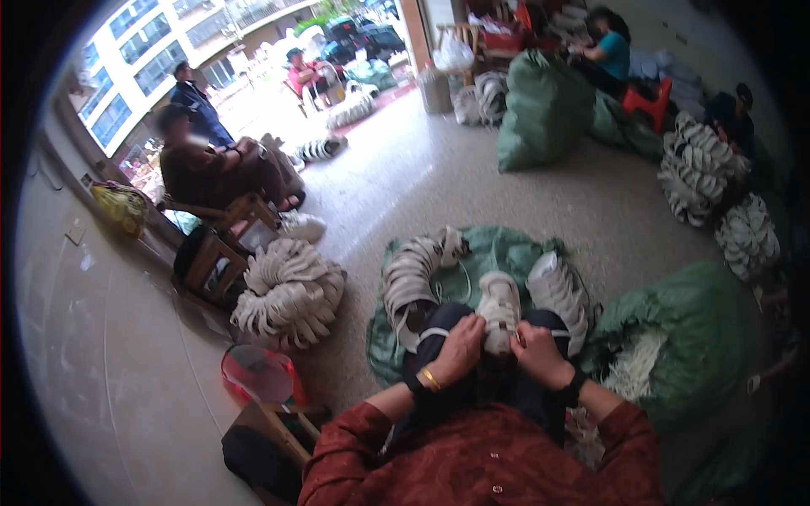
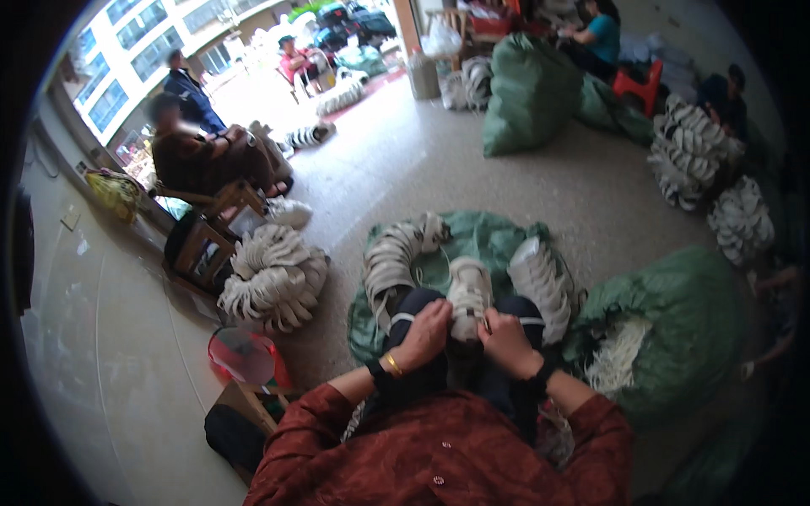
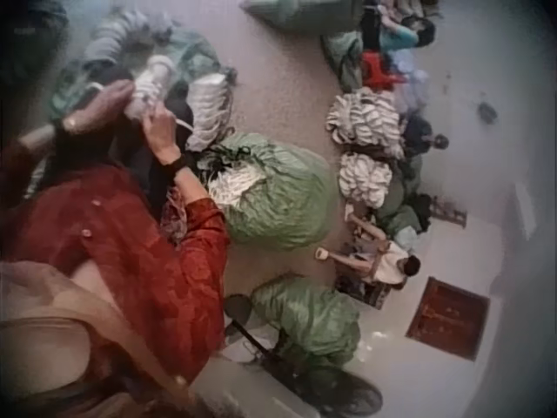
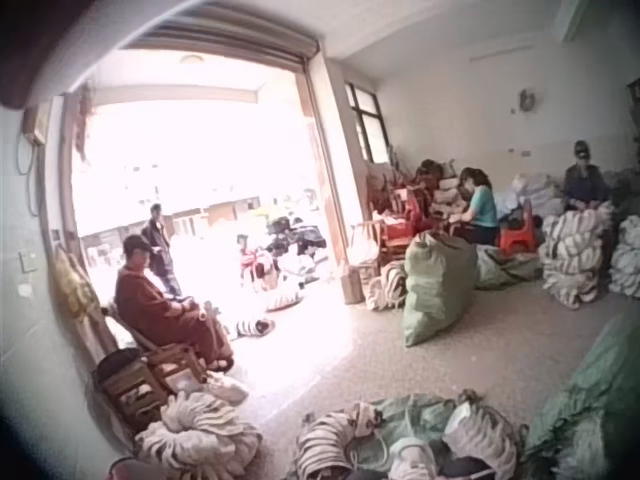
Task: Lacing a white shoe in a shoe manufacturing workshop.
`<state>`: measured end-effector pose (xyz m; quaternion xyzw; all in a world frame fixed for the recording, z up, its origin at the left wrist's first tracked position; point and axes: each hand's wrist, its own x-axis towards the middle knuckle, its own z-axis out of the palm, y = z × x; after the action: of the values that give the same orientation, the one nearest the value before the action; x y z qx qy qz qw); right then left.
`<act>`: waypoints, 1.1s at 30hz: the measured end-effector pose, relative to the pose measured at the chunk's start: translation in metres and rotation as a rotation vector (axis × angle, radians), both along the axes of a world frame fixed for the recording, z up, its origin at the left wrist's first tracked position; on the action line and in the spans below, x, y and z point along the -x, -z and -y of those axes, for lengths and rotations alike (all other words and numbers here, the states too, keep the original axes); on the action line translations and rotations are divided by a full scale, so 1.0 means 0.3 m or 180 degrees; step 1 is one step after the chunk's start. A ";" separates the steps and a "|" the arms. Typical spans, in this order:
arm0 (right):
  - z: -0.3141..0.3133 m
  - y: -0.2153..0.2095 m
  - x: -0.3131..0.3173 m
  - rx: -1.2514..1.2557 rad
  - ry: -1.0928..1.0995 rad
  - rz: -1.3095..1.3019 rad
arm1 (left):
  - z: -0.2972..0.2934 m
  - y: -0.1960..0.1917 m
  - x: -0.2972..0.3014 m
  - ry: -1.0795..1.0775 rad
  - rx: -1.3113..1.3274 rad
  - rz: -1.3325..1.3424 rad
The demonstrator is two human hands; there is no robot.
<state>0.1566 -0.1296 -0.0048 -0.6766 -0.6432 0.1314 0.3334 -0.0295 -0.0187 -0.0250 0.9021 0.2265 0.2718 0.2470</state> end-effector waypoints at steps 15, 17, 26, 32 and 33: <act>-0.012 0.030 -0.026 -0.0216 -0.0023 0.0070 | -0.011 0.002 -0.009 0.0016 -0.0111 0.0044; -0.028 0.032 -0.022 -0.0306 -0.0040 0.0074 | -0.012 0.007 -0.005 -0.0005 -0.0153 0.0045; -0.010 0.030 -0.005 -0.0259 0.0017 -0.0114 | -0.013 0.010 0.005 -0.0023 -0.0141 0.0125; 0.003 -0.022 -0.031 0.0119 -0.0031 -0.0598 | -0.058 0.031 0.013 0.0137 -0.0087 0.0274; 0.014 -0.046 -0.028 0.0112 -0.0043 -0.0618 | -0.061 0.047 0.020 0.0180 -0.0067 0.0320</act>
<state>0.1649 -0.1339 0.0090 -0.6621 -0.6100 0.2100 0.3813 -0.0356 -0.0006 -0.0392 0.8959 0.1853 0.3121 0.2562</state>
